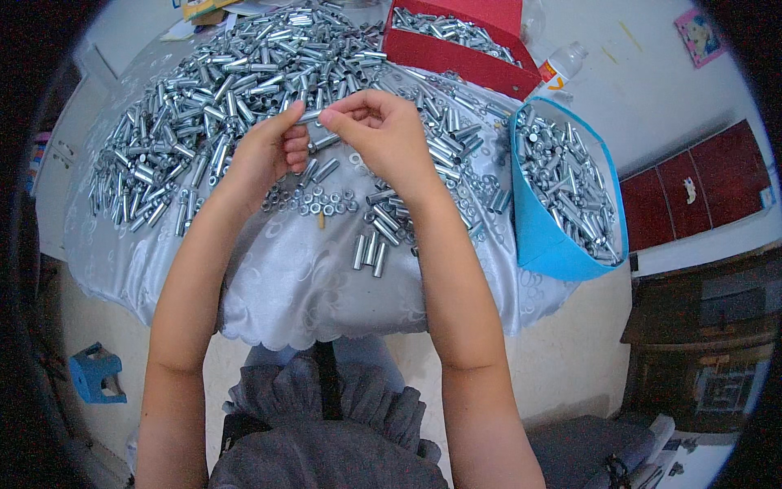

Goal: The person sits on the floor at a table covered with a white cloth and repeatedly picks up small metal cylindrical pins and flat washers. They insert the washers into the pins by hand, one at a time, and place the assembled units into a blue plastic bin on the right side of the table.

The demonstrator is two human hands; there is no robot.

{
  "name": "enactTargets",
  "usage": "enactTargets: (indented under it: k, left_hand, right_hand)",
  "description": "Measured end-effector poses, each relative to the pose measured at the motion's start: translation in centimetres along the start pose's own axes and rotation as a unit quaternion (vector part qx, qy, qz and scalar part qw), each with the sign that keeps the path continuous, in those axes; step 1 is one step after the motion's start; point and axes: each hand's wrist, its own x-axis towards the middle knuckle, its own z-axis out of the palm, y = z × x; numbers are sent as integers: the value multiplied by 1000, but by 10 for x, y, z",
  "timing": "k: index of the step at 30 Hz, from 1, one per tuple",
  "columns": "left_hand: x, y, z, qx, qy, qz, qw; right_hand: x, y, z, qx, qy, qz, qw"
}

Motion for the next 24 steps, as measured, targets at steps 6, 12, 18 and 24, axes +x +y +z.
enactTargets:
  k: [6, 12, 18, 24]
  left_hand:
    - [6, -3, -9, -46, -17, 6, 999]
    - [3, 0, -4, -36, -13, 9, 999]
    - [1, 2, 0, -18, -3, -16, 1000]
    - [2, 1, -3, -28, -13, -13, 999]
  right_hand:
    - [-3, -4, -18, -215, -9, 3, 977]
    - [-15, -1, -29, -489, -103, 83, 862]
    - [-14, 1, -27, -517, -112, 116, 841]
    - [-12, 1, -26, -506, -114, 70, 852]
